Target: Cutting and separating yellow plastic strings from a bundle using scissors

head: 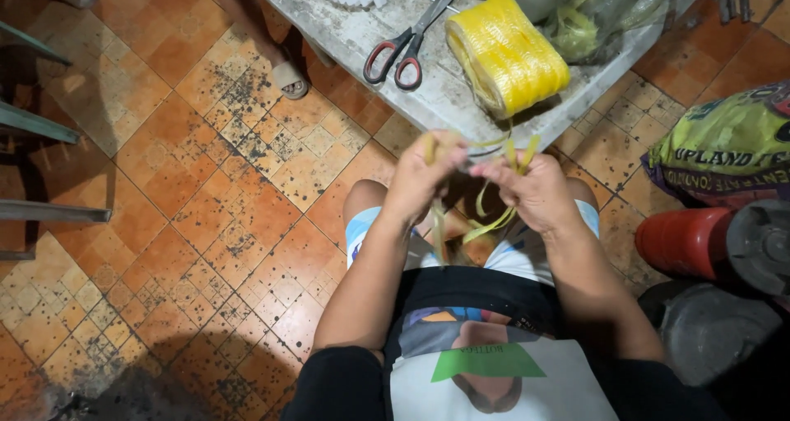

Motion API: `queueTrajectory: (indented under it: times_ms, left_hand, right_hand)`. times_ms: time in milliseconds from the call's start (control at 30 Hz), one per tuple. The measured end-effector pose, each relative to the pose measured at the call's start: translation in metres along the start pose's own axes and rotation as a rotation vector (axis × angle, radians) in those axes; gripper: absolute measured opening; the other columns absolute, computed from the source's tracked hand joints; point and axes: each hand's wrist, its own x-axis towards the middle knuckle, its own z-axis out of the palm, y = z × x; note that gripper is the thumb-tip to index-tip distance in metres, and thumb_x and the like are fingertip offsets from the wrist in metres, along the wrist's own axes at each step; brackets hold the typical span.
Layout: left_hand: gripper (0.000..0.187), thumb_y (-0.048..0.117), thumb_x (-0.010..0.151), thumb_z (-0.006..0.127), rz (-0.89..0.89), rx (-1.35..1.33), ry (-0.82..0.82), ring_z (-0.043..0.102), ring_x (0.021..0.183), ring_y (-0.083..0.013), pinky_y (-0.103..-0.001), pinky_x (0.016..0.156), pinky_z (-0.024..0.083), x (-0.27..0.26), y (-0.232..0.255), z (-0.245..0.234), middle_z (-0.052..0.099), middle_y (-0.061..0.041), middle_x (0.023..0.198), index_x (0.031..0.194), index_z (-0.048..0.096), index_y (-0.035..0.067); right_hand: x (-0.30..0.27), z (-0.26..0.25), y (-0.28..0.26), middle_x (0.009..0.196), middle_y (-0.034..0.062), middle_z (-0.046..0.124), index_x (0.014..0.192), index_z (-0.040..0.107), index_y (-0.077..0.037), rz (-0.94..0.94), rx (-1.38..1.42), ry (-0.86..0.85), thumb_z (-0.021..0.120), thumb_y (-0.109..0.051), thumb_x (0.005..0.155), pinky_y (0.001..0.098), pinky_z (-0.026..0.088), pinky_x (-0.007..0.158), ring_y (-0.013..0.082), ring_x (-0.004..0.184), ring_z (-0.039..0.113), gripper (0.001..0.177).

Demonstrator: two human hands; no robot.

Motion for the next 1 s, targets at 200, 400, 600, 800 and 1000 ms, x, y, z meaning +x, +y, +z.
queueTrajectory:
  times_ms: [200, 400, 600, 800, 1000]
  left_hand:
    - [0.019, 0.009, 0.077, 0.086, 0.003, 0.286, -0.162, 0.051, 0.062, -0.0048, -0.02, 0.057, 0.04, -0.008, 0.003, 0.011, 0.059, 0.003, 0.066, 0.092, 0.075, 0.006]
    - [0.016, 0.013, 0.093, 0.075, 0.119, 0.336, 0.008, 0.058, 0.075, -0.007, -0.024, 0.073, 0.051, 0.007, -0.016, -0.024, 0.069, 0.0, 0.089, 0.108, 0.07, 0.011]
    - [0.008, 0.016, 0.106, 0.056, 0.077, -0.035, 0.172, 0.031, 0.035, 0.0007, -0.016, 0.029, 0.029, 0.005, 0.013, -0.023, 0.074, -0.02, 0.086, 0.104, 0.05, 0.011]
    - [0.008, 0.014, 0.109, 0.052, 0.114, -0.177, 0.118, 0.026, 0.038, 0.0009, -0.015, 0.03, 0.029, 0.009, 0.0, -0.025, 0.067, -0.018, 0.078, 0.105, 0.045, 0.013]
    - [0.008, 0.012, 0.108, 0.053, 0.056, -0.212, 0.028, 0.028, 0.037, 0.0006, -0.017, 0.027, 0.032, 0.01, -0.011, -0.025, 0.063, -0.021, 0.076, 0.102, 0.05, 0.007]
  right_hand:
    - [-0.002, -0.018, 0.011, 0.071, 0.0052, 0.07, 0.088, 0.078, -0.003, -0.039, -0.452, -0.035, 0.091, -0.002, 0.075, 0.0224, 0.052, 0.058, 0.0054, 0.065, 0.058, 0.018]
    - [-0.006, -0.027, -0.003, 0.071, 0.01, 0.074, 0.089, 0.077, -0.001, -0.015, -0.429, -0.092, 0.086, 0.001, 0.08, 0.0206, 0.054, 0.061, 0.0083, 0.067, 0.065, 0.013]
    - [-0.008, -0.057, -0.01, 0.081, 0.01, 0.077, 0.088, 0.08, 0.002, -0.001, -0.604, -0.248, 0.09, -0.001, 0.075, 0.0306, 0.054, 0.077, 0.013, 0.079, 0.065, 0.017]
    - [-0.012, -0.086, -0.016, 0.076, 0.0063, 0.069, 0.086, 0.077, 0.001, -0.051, -0.668, -0.185, 0.086, -0.004, 0.081, 0.0297, 0.05, 0.072, 0.0126, 0.077, 0.06, 0.011]
    - [-0.017, -0.114, -0.038, 0.091, 0.0113, 0.075, 0.102, 0.078, -0.001, 0.0, -0.686, 0.021, 0.082, -0.009, 0.09, 0.0325, 0.05, 0.081, 0.0172, 0.082, 0.064, 0.015]
